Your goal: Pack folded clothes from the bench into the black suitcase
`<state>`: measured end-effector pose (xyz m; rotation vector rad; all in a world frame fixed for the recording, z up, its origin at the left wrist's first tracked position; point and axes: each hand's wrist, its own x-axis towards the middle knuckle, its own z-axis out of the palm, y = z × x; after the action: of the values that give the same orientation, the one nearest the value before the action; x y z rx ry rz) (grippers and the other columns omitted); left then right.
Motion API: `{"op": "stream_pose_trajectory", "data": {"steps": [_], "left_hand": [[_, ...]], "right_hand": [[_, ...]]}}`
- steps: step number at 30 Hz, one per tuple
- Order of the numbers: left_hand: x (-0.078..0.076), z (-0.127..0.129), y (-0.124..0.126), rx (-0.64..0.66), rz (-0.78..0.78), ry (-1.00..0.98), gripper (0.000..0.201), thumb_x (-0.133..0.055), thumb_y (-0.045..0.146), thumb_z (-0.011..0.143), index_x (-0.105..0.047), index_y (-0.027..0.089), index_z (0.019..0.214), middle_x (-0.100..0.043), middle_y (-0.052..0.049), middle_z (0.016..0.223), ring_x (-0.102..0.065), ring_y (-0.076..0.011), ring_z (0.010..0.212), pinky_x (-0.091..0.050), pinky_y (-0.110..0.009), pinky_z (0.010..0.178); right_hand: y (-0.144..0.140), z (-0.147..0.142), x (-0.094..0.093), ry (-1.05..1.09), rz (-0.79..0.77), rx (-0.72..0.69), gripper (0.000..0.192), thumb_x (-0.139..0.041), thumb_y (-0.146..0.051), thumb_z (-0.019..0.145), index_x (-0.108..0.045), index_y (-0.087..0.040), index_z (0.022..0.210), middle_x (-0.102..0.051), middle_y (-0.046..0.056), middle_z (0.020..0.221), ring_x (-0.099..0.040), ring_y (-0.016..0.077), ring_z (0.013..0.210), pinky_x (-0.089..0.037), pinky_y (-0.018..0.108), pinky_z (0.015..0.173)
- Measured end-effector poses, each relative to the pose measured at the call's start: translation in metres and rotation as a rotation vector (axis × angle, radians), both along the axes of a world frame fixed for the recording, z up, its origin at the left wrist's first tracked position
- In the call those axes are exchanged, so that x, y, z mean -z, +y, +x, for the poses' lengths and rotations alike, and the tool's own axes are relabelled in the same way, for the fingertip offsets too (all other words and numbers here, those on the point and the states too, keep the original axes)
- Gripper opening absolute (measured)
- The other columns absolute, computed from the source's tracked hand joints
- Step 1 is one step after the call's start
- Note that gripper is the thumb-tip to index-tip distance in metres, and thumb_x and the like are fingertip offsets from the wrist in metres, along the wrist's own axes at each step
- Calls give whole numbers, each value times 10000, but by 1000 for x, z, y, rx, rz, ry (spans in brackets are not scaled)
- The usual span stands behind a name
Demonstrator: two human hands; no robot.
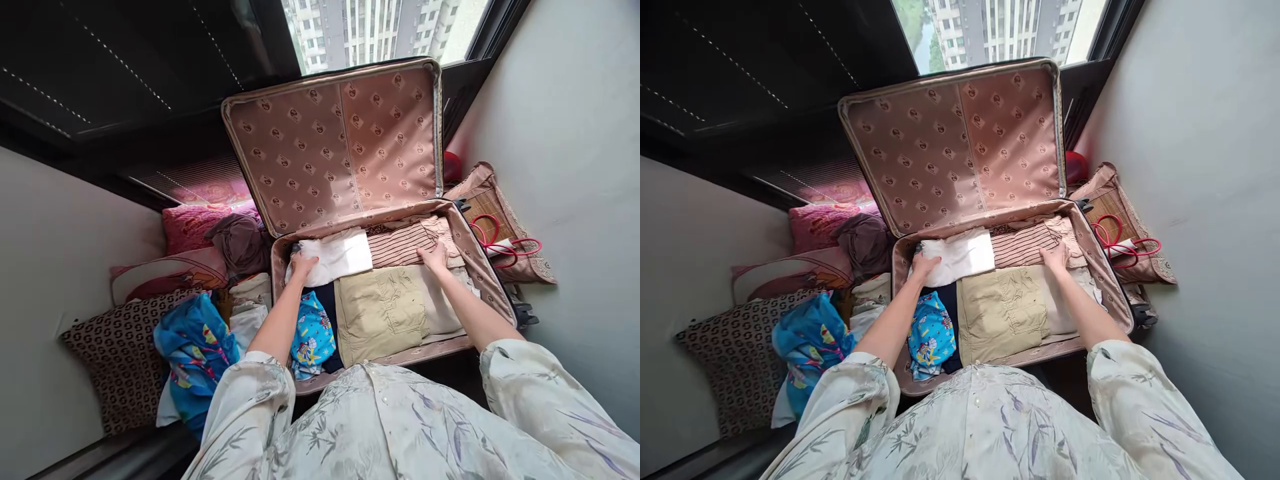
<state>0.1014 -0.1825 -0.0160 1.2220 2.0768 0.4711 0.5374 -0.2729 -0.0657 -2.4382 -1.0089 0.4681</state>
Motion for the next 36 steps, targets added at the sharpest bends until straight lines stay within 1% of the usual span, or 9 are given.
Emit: {"op": "stream_pose_trajectory", "data": {"steps": [6, 11, 14, 17, 20, 23, 26, 31, 36], "left_hand": [[-8, 2, -8, 1, -39, 85, 484, -741, 200, 756, -631, 118, 1221, -694, -183, 1229, -664, -313, 1152, -516, -392, 996], [-19, 1, -19, 290, 99, 415, 425, -809, 269, 687, -703, 213, 1095, -436, -157, 1551, -340, -432, 1460, -334, -572, 1156], [-20, 8, -23, 455, 63, 349, 427, -778, 246, 721, -675, 226, 1135, -506, -140, 1474, -456, -370, 1384, -402, -505, 1113], [-19, 13, -22, 363, 4, 294, 558, -733, 222, 782, -562, 187, 1312, -643, -143, 1272, -622, -293, 1185, -472, -389, 1013], [-21, 14, -18, 187, -121, 284, 608, -759, 252, 788, -543, 127, 1342, -675, -187, 1224, -658, -316, 1134, -482, -369, 948], [-29, 15, -17, 226, -157, 283, 403, -749, 270, 803, -663, 147, 1176, -686, -189, 1202, -636, -338, 1166, -470, -373, 963], [-44, 22, -28, 346, 59, 390, 308, -741, 285, 800, -698, 186, 1088, -601, -174, 1370, -521, -370, 1301, -425, -420, 1051], [-70, 52, -71, 613, 243, 271, 288, -643, 223, 840, -655, 182, 1125, -620, -168, 1310, -544, -347, 1250, -413, -439, 1076], [-72, 83, -143, 819, 357, 105, 401, -586, 217, 864, -604, 185, 1263, -636, -183, 1318, -573, -339, 1263, -460, -464, 1062]], "right_hand": [[0, -12, 7, 26, -52, 21, 786, -690, -522, 709, -464, -170, 1375, -469, 225, 1448, -383, 405, 1325, -336, 543, 1075], [-3, -9, 16, -8, -52, 24, 797, -698, -543, 706, -461, -170, 1370, -470, 233, 1420, -365, 424, 1317, -329, 566, 1059], [-2, -6, 19, -22, -30, 20, 789, -702, -577, 696, -474, -173, 1335, -486, 225, 1378, -360, 422, 1299, -331, 573, 1041], [-3, -6, 16, -25, -35, -10, 773, -691, -568, 705, -474, -167, 1329, -488, 225, 1371, -374, 413, 1284, -328, 563, 1047], [-5, -9, 7, -17, -52, -26, 751, -671, -537, 721, -466, -165, 1341, -487, 226, 1373, -391, 408, 1273, -339, 555, 1043], [-8, -20, -11, -72, -37, -55, 704, -647, -475, 749, -463, -162, 1352, -467, 231, 1403, -387, 418, 1282, -348, 581, 1037], [-17, -46, -30, -139, 92, -204, 674, -610, -431, 791, -460, -172, 1394, -418, 217, 1495, -362, 417, 1341, -308, 615, 1095], [-48, -123, -43, 365, 148, -366, 618, -631, -462, 777, -551, -158, 1309, -629, 182, 1239, -599, 327, 1098, -486, 529, 994], [-72, -191, -41, 993, 87, -431, 348, -683, -436, 857, -667, -179, 1090, -722, 101, 932, -679, 257, 865, -591, 396, 749]]}}
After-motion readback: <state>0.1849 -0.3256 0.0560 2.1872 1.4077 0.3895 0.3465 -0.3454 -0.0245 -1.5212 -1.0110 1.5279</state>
